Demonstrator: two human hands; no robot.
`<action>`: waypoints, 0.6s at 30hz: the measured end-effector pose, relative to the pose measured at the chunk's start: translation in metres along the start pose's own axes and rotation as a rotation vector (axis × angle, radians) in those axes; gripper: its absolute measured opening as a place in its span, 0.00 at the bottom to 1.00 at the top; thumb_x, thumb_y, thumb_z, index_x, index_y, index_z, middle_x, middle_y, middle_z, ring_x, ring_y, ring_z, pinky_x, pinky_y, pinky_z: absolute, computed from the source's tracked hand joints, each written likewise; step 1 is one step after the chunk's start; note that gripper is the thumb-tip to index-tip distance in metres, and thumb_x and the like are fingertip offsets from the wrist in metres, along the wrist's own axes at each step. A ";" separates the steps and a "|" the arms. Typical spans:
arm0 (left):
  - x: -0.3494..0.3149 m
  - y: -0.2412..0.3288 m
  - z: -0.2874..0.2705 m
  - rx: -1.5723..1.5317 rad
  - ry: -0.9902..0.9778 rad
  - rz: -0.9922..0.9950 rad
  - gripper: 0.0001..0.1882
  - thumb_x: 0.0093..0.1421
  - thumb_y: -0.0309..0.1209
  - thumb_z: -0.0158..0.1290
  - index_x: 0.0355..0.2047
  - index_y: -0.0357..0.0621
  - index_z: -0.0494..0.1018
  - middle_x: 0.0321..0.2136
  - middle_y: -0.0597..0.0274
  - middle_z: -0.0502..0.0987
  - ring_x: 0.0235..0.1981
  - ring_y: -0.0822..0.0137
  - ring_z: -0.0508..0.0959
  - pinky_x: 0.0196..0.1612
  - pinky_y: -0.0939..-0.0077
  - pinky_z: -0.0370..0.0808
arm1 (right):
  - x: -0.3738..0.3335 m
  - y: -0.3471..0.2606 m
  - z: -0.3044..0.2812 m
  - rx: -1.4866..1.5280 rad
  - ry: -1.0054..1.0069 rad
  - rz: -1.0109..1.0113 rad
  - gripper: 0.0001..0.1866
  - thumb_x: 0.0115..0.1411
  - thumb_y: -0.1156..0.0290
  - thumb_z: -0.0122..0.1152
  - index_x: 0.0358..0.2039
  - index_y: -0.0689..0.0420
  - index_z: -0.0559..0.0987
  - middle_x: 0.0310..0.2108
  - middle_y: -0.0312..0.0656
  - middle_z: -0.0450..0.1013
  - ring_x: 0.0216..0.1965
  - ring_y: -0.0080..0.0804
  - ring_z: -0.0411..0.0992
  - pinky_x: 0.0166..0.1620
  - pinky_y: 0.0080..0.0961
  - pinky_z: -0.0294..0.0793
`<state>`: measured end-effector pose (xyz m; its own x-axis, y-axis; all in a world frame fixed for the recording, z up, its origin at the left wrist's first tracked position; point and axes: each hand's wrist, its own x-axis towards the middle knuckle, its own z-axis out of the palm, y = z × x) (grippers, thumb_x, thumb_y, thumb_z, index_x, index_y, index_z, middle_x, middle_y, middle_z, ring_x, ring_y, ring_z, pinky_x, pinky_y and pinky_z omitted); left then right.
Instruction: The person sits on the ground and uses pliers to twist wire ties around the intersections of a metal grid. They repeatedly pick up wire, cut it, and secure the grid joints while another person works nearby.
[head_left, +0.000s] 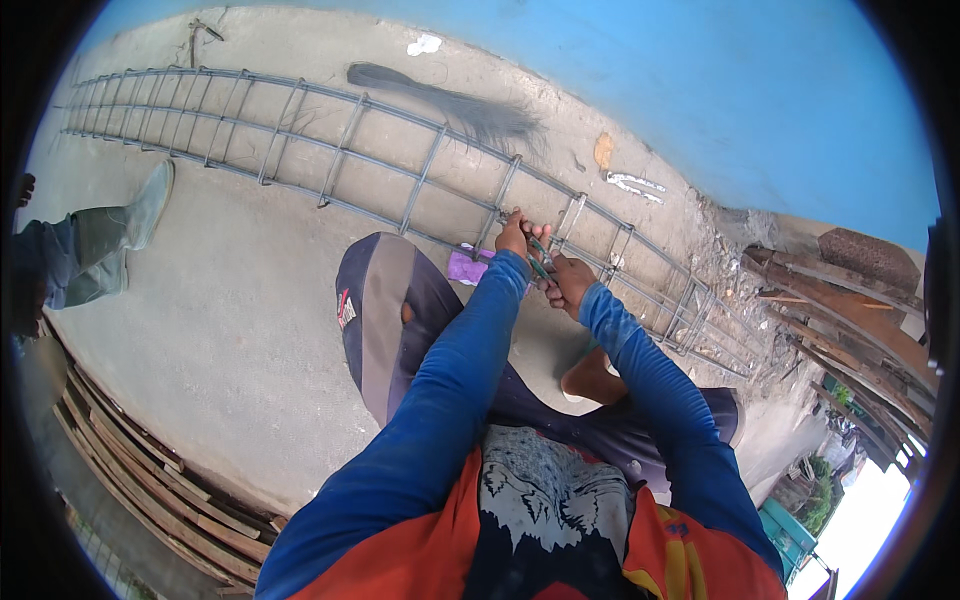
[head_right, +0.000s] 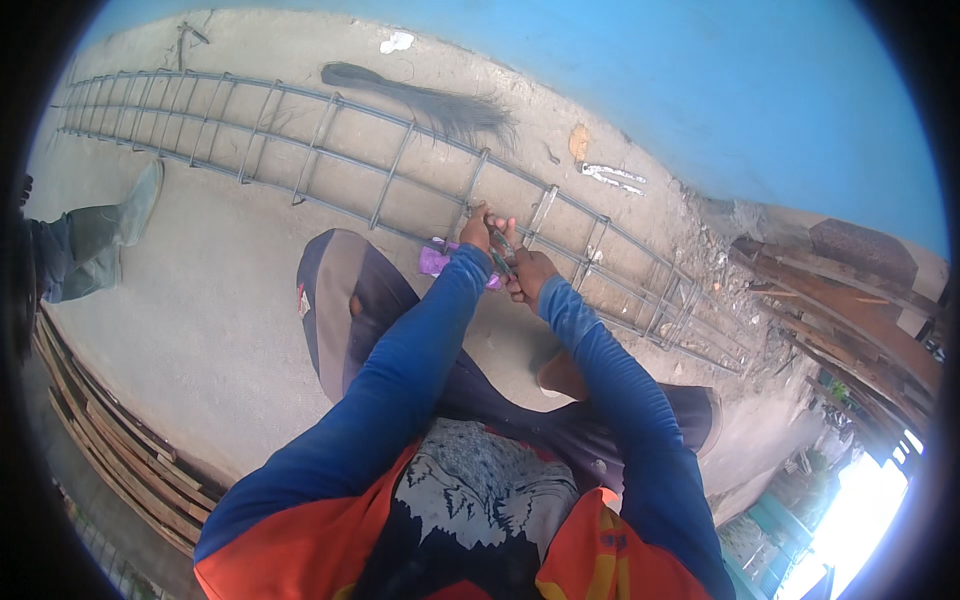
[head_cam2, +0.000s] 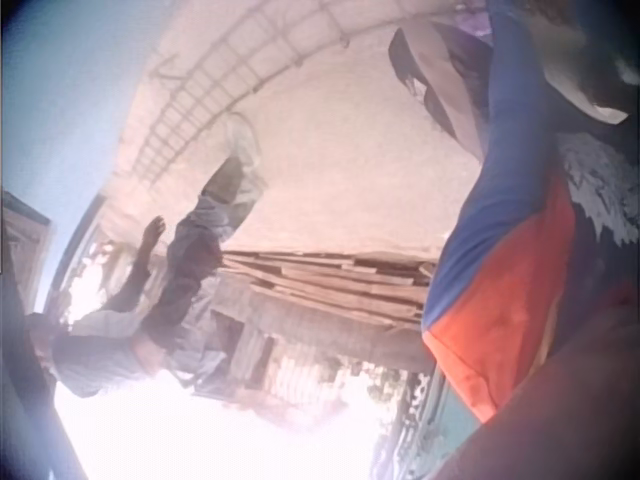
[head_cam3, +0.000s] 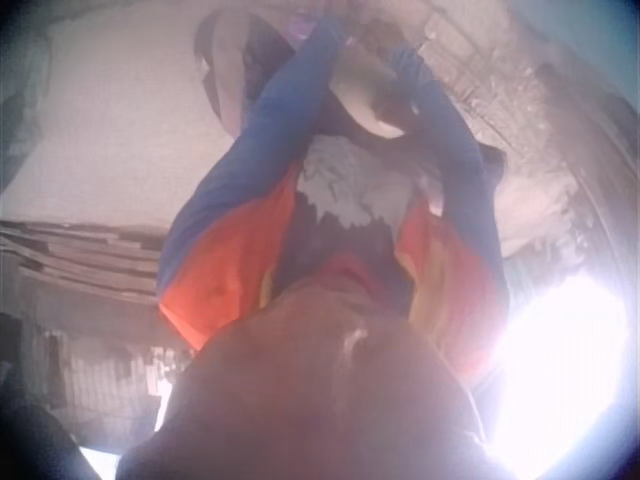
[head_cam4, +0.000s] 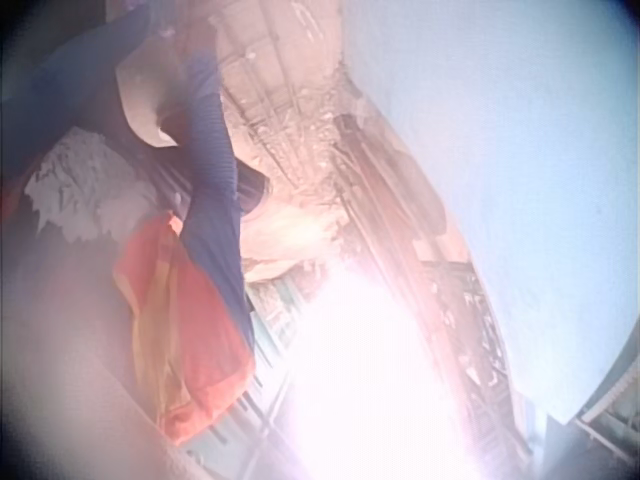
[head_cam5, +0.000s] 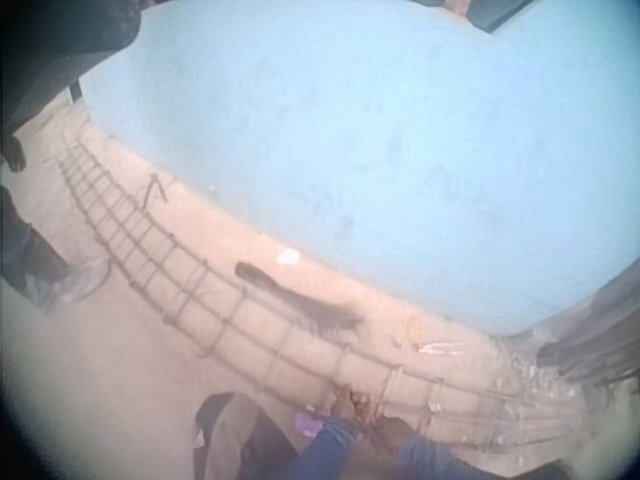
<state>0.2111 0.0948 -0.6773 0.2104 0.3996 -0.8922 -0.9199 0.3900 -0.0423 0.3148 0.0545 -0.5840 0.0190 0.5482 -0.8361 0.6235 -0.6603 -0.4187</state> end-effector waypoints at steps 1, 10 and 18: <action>0.002 -0.001 0.000 -0.008 0.067 0.003 0.24 0.65 0.55 0.46 0.33 0.43 0.68 0.30 0.59 0.74 0.28 0.65 0.76 0.27 0.71 0.76 | -0.002 0.002 0.003 -0.265 0.128 -0.135 0.19 0.67 0.58 0.46 0.44 0.64 0.67 0.28 0.57 0.73 0.30 0.59 0.74 0.38 0.48 0.76; 0.000 -0.004 0.004 -0.033 0.094 -0.007 0.22 0.65 0.52 0.48 0.29 0.46 0.64 0.21 0.61 0.71 0.19 0.64 0.72 0.21 0.69 0.73 | -0.006 -0.013 0.002 -0.806 0.333 -0.235 0.24 0.68 0.52 0.42 0.42 0.64 0.69 0.27 0.55 0.75 0.25 0.58 0.74 0.34 0.48 0.77; -0.009 -0.001 0.013 0.055 0.066 0.045 0.23 0.63 0.49 0.54 0.26 0.43 0.63 0.17 0.66 0.65 0.16 0.68 0.67 0.19 0.71 0.71 | -0.001 -0.012 -0.002 -1.222 0.260 -0.502 0.22 0.66 0.56 0.47 0.49 0.64 0.69 0.33 0.51 0.74 0.27 0.46 0.75 0.31 0.39 0.77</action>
<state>0.2148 0.1012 -0.6639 0.1455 0.3631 -0.9203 -0.9078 0.4189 0.0217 0.3089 0.0631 -0.5779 -0.3539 0.7644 -0.5389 0.8964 0.4417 0.0379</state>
